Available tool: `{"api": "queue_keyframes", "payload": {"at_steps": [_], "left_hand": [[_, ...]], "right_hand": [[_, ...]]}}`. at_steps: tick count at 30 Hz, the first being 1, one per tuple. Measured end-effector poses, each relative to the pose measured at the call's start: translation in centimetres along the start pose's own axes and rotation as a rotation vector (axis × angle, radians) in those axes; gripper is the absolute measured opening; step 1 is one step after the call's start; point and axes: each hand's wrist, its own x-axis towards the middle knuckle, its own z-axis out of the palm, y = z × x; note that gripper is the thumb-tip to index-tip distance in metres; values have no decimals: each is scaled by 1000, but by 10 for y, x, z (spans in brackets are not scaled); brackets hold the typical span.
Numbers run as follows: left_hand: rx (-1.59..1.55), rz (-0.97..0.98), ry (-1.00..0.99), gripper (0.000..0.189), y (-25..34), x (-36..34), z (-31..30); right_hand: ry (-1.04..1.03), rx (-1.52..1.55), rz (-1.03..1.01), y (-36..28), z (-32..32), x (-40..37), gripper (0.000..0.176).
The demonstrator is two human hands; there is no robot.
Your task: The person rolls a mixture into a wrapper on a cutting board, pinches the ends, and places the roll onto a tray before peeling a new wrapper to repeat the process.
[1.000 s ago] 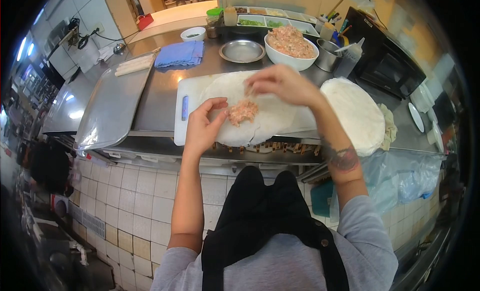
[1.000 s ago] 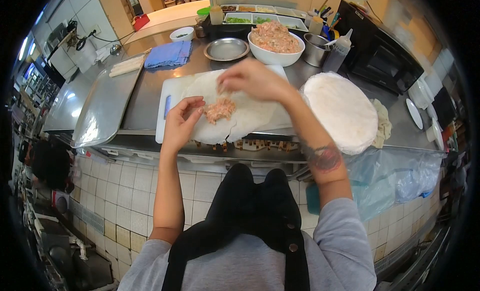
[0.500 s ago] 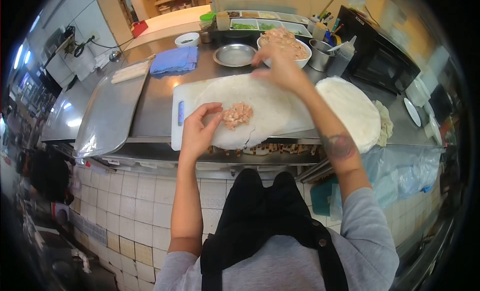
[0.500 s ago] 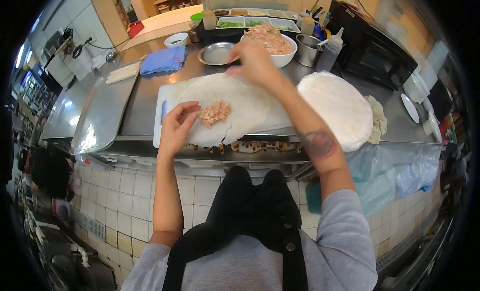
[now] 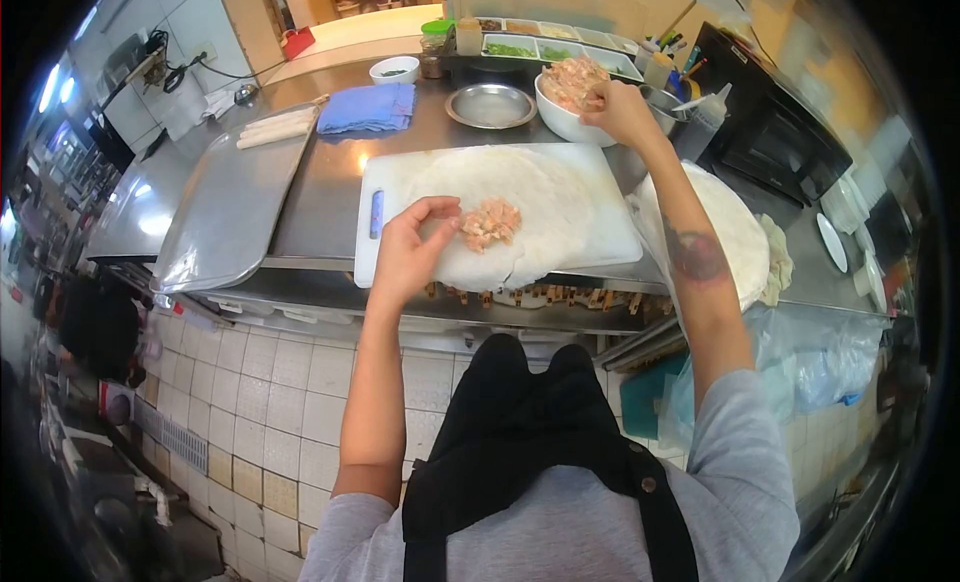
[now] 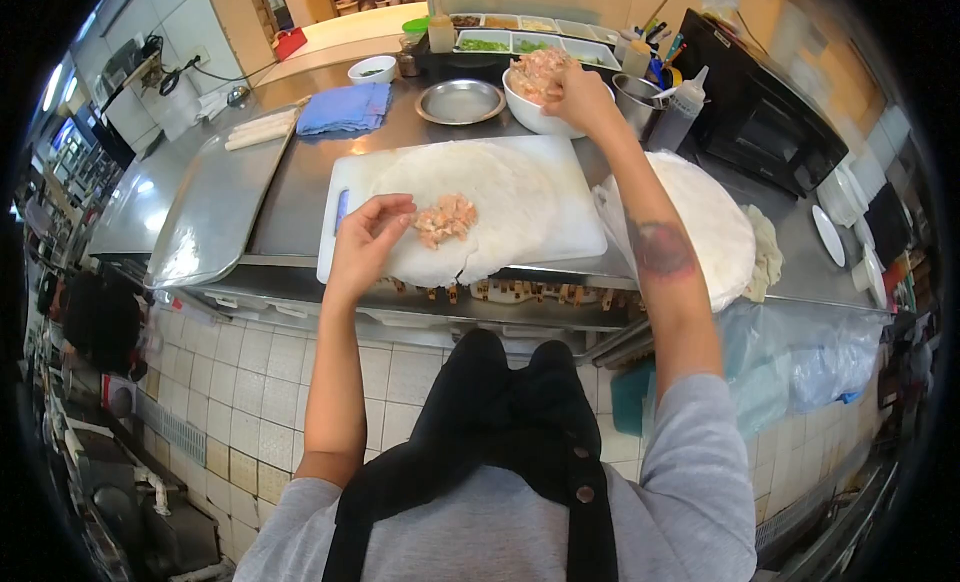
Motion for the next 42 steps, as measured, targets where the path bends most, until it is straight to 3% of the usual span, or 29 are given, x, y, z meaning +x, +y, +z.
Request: {"api": "queue_keyframes", "payload": {"at_steps": [2,4,5,6,9,12,15,16,17,18,20,21,23,24,26,34,36,40,42], "left_hand": [[-2,16,7,29,1,-1,1],[-5,25,5,29,2,-2,2],[39,31,10,33,3,-2,3],[84,38,16,38,5,-3,3],[235,140,-29,50,19,-7,4],[360,224,-88,61,21,-5,6],[418,330,-58,56,22,2,12],[418,332,-61,56,24,6,12],[434,263,-115,52,28,10,10],[451,195,-168,49,31,12,9],[451,181,-150,46,31,13,8],[447,166,-129,42,31,14,8],[422,121,-113,39,27,13,8],[394,75,-93,37,25,13,9],[411,77,-82,35,18,14,11],[429,-17,-62,27,25,15,14],[424,39,-58,30,24,15,13],[403,137,-18,29,36,6,11],[329,395,2,25,33,10,11]], "right_hand": [[-32,61,-29,-44,-17,-25,32],[-134,531,-114,-80,-2,-58,31],[-69,462,-309,-98,4,-80,32],[-174,515,-312,-113,12,-98,36],[52,283,-461,-139,42,-145,38],[65,246,-386,-141,47,-154,36],[118,169,-448,-129,49,-148,37],[-7,289,-437,-122,45,-138,40],[-134,411,-424,-118,42,-130,43],[-131,413,-423,-120,33,-124,43],[-236,477,-151,-123,15,-113,48],[-234,479,-151,-120,22,-107,48],[-70,596,-472,-112,44,-103,46],[-69,597,-467,-113,45,-102,46],[-297,530,-437,-118,45,-101,35],[-260,336,-228,-123,44,-110,29],[-240,311,-225,-119,44,-110,31],[-216,597,-330,-105,37,-112,36],[-221,750,-344,-105,35,-112,38]]}}
